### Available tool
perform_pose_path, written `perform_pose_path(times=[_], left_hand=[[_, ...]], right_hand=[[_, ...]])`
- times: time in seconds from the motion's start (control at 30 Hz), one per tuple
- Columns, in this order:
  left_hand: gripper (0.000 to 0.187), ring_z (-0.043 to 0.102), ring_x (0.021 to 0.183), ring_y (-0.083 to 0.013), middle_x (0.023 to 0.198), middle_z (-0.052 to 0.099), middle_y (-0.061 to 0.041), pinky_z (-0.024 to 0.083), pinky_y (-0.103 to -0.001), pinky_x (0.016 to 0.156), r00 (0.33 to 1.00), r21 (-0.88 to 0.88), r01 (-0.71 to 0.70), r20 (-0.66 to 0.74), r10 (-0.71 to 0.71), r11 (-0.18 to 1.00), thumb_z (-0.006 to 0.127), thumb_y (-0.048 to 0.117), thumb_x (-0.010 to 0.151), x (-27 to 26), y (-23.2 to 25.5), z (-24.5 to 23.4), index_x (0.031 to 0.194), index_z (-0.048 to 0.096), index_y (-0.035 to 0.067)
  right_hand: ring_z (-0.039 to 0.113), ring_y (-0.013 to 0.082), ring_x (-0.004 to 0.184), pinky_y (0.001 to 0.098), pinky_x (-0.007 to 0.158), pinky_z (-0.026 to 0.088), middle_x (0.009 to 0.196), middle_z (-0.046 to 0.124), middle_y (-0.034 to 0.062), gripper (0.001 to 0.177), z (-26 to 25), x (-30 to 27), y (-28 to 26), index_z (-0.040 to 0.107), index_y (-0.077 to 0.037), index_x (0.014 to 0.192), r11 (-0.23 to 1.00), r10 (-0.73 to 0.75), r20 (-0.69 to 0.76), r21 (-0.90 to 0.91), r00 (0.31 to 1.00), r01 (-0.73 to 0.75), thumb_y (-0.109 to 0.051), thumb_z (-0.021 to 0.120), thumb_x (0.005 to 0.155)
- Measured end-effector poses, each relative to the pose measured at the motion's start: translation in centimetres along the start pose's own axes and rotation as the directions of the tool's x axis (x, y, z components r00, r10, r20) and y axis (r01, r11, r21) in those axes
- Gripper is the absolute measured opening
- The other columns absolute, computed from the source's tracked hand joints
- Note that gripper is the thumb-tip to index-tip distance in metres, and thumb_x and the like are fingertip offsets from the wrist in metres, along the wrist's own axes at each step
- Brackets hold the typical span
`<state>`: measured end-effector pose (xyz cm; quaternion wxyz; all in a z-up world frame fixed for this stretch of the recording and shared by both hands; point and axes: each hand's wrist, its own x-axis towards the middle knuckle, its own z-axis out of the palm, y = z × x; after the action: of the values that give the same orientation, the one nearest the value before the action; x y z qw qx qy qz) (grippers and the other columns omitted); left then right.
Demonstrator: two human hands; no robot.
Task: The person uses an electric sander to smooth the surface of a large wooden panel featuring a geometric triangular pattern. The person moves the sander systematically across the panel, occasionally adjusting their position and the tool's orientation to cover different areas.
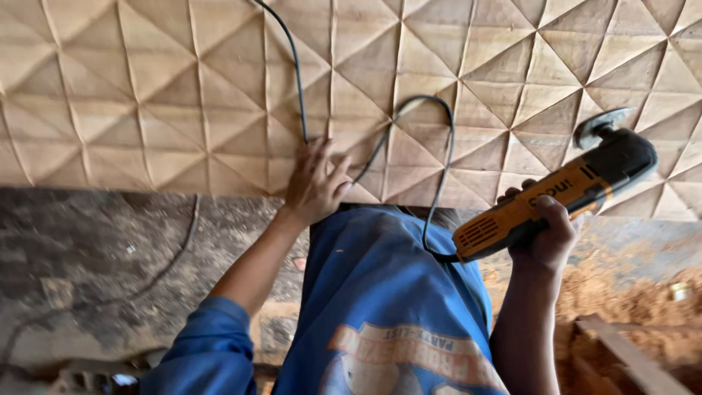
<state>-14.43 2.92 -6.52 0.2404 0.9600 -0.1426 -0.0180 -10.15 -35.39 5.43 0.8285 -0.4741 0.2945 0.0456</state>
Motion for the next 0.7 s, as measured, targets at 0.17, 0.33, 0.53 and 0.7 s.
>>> perform_pose_path(times=[0.17,0.33,0.53,0.7], left_hand=[[0.042,0.044,0.141,-0.0364,0.143,0.052,-0.017,0.033,-0.055,0.122,0.951,0.179,0.224,0.173,-0.255,0.958,0.074,0.03,0.087,-8.0,1.6,0.1,0.124,0.066,0.012],[0.033,0.04,0.143,-0.0367,0.159,0.043,-0.012,0.046,-0.054,0.107,0.184,-0.297,0.942,0.071,-0.98,0.155,0.069,0.025,0.092,-14.9,-1.3,-2.6,0.121,0.067,0.01],[0.038,0.034,0.146,-0.0439,0.144,0.058,-0.021,0.021,-0.059,0.12,0.513,0.299,0.844,-0.205,-0.834,0.446,0.079,0.005,0.076,-18.3,-6.6,-5.2,0.113,0.073,0.008],[0.028,0.04,0.149,-0.0394,0.143,0.055,-0.014,0.045,-0.046,0.117,0.575,-0.256,0.65,-0.45,-0.683,0.716,0.06,-0.006,0.093,-8.8,0.4,-0.9,0.115,0.068,0.01]], right_hand=[[0.069,0.0353,0.102,0.0529,0.093,0.058,0.112,0.066,0.0162,0.046,-3.3,4.0,-2.1,0.055,0.003,0.131,0.99,0.136,0.102,-0.057,0.985,-0.131,-0.014,0.064,0.09],[0.067,0.0342,0.106,0.0516,0.098,0.056,0.114,0.066,0.0168,0.045,-4.2,6.5,-3.9,0.055,-0.002,0.134,0.987,0.16,0.301,-0.034,0.94,-0.157,-0.014,0.068,0.092],[0.066,0.0345,0.108,0.0497,0.098,0.053,0.123,0.066,0.0211,0.061,-2.0,5.4,-6.1,0.049,0.001,0.143,0.986,0.159,0.481,-0.042,0.862,-0.158,-0.022,0.073,0.092],[0.063,0.0383,0.116,0.0592,0.106,0.052,0.133,0.06,0.0245,0.086,-0.4,1.4,-4.4,0.036,0.002,0.157,0.958,0.239,0.559,0.0,0.794,-0.288,-0.028,0.078,0.088]])
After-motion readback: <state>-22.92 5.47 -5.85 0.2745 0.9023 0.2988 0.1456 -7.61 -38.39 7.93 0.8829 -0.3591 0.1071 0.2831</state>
